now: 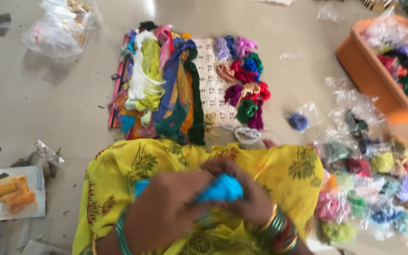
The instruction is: The person sits on the floor and processes bundles of dyed silk fiber. She picks a purple bundle from a sample board, stretches it lengthwise across her lap, folds and kneads it, then repeats the stretching and folding with a blue bundle.
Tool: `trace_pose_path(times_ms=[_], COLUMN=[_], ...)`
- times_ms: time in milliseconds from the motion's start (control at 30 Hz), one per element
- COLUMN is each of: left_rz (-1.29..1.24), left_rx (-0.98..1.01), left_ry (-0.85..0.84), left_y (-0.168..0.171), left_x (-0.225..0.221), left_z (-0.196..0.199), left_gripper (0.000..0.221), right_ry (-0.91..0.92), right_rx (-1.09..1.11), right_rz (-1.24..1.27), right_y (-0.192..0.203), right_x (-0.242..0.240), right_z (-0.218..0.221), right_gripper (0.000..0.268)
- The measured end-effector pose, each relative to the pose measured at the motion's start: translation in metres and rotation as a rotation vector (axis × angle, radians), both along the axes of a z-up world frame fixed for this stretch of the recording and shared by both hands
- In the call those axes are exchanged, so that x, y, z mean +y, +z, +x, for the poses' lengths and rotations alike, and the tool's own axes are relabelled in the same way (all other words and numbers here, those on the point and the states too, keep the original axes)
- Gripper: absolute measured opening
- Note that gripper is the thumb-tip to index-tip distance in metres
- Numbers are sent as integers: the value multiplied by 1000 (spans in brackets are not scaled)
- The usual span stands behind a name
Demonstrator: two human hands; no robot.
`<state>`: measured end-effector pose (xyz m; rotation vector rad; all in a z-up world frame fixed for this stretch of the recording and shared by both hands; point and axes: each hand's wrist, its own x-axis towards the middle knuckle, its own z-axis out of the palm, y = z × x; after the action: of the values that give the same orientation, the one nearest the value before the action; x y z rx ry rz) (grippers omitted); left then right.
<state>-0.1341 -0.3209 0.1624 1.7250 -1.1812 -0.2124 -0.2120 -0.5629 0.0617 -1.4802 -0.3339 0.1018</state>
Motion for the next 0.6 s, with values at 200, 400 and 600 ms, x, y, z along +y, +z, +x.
trace_pose_path(times_ms=[200,400,600], left_rz=[31,-10,20], left_rx=[419,161,83], left_ry=[253,247,507], left_y=[-72,-172,-168], left_x=[1,-40,-1], left_z=[19,20,22], left_gripper=[17,14,42], right_ry=[-201,-524,-403], right_rx=[194,179,706], right_rz=[-425,-1231,-1122], right_y=[6,37,-48], right_x=[-124,-201,-299], right_z=[-50,-110,-206], right_gripper=[62,42,40])
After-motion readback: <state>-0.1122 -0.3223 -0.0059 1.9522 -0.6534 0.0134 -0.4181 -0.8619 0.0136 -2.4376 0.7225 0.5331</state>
